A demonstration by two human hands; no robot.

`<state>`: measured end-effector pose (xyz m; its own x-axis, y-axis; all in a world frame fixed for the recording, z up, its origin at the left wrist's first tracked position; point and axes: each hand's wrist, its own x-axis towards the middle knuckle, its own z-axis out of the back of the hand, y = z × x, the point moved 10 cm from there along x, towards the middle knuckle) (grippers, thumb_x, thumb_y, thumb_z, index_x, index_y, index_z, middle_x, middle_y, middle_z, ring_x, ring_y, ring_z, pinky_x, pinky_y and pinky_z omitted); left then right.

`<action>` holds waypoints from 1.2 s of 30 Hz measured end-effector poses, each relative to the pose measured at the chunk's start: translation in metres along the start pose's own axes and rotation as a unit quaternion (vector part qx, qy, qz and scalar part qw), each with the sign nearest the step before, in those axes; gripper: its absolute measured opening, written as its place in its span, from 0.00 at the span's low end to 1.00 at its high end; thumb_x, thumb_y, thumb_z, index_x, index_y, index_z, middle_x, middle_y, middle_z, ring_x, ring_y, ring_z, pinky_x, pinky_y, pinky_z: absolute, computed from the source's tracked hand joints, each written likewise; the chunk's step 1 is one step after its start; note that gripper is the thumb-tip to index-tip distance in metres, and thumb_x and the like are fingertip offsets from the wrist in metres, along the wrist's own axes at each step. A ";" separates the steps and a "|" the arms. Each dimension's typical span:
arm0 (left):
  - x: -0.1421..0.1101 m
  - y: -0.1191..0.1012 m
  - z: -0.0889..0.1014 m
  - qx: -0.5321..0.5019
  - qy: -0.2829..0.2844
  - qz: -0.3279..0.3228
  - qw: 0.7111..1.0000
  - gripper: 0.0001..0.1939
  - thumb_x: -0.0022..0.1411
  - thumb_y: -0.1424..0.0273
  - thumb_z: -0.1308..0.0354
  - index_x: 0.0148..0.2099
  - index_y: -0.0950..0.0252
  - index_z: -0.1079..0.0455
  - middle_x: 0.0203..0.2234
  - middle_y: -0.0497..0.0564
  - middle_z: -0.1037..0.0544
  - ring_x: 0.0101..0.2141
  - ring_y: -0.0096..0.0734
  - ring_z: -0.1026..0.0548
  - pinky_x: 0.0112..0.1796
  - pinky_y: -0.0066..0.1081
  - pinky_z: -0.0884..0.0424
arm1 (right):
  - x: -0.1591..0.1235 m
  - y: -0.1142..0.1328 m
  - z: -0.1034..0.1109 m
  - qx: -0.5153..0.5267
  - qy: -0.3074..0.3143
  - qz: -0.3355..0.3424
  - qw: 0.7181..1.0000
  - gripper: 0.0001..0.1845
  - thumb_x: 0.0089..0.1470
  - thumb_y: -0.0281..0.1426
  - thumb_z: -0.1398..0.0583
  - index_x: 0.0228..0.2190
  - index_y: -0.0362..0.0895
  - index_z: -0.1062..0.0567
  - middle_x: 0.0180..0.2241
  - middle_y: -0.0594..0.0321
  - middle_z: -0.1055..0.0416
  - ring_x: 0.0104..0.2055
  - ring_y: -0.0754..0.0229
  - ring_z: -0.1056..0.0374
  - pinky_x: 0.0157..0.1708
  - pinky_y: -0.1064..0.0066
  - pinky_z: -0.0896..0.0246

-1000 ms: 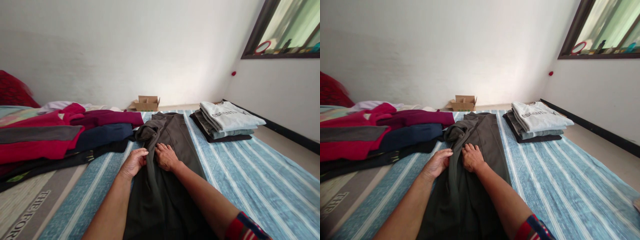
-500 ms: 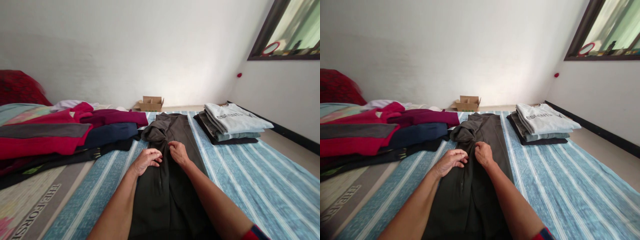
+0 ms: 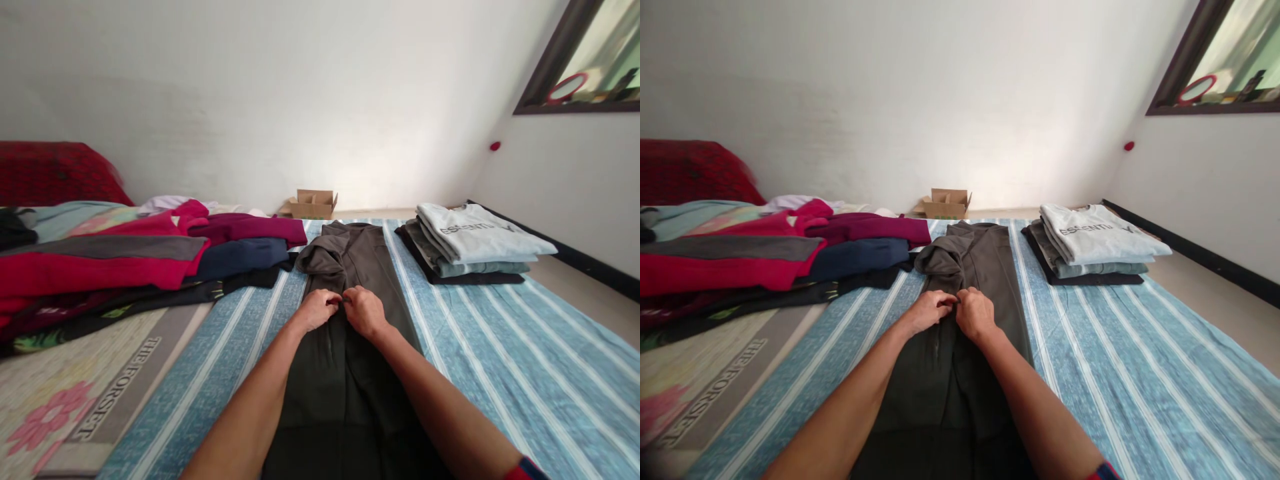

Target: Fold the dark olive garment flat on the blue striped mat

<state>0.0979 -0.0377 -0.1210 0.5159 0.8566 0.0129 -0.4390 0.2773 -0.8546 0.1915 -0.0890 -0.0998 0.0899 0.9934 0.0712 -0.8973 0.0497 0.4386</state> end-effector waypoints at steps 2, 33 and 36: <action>-0.003 0.005 0.000 -0.022 0.007 0.035 0.999 0.14 0.45 0.75 0.45 0.36 0.66 0.24 0.24 0.49 0.24 0.24 0.31 0.29 0.22 0.25 0.36 | -0.006 -0.005 0.003 0.019 0.000 -0.015 1.000 0.13 0.53 0.29 0.46 0.39 0.46 0.25 0.38 0.60 0.26 0.39 0.61 0.31 0.36 0.75 0.43; -0.053 0.007 0.006 0.315 -0.137 -0.037 0.938 0.18 0.58 0.68 0.48 0.50 0.69 0.33 0.55 0.66 0.35 0.57 0.52 0.39 0.56 0.48 0.42 | 0.090 0.050 -0.006 0.031 -0.053 -0.006 0.998 0.12 0.50 0.19 0.47 0.33 0.37 0.26 0.40 0.44 0.30 0.49 0.47 0.37 0.46 0.55 0.43; -0.055 0.008 0.005 0.340 -0.139 -0.040 0.929 0.18 0.59 0.69 0.48 0.51 0.70 0.34 0.56 0.65 0.36 0.57 0.51 0.39 0.55 0.48 0.41 | 0.100 0.032 -0.006 0.144 -0.061 -0.031 0.987 0.09 0.45 0.18 0.45 0.24 0.39 0.26 0.35 0.47 0.28 0.46 0.48 0.34 0.47 0.56 0.44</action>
<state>0.0626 -0.0803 -0.1260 0.3976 0.8748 0.2767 -0.8198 0.4742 -0.3211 0.1690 0.0121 -0.0841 0.2077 0.9687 0.1356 -0.7294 0.0610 0.6814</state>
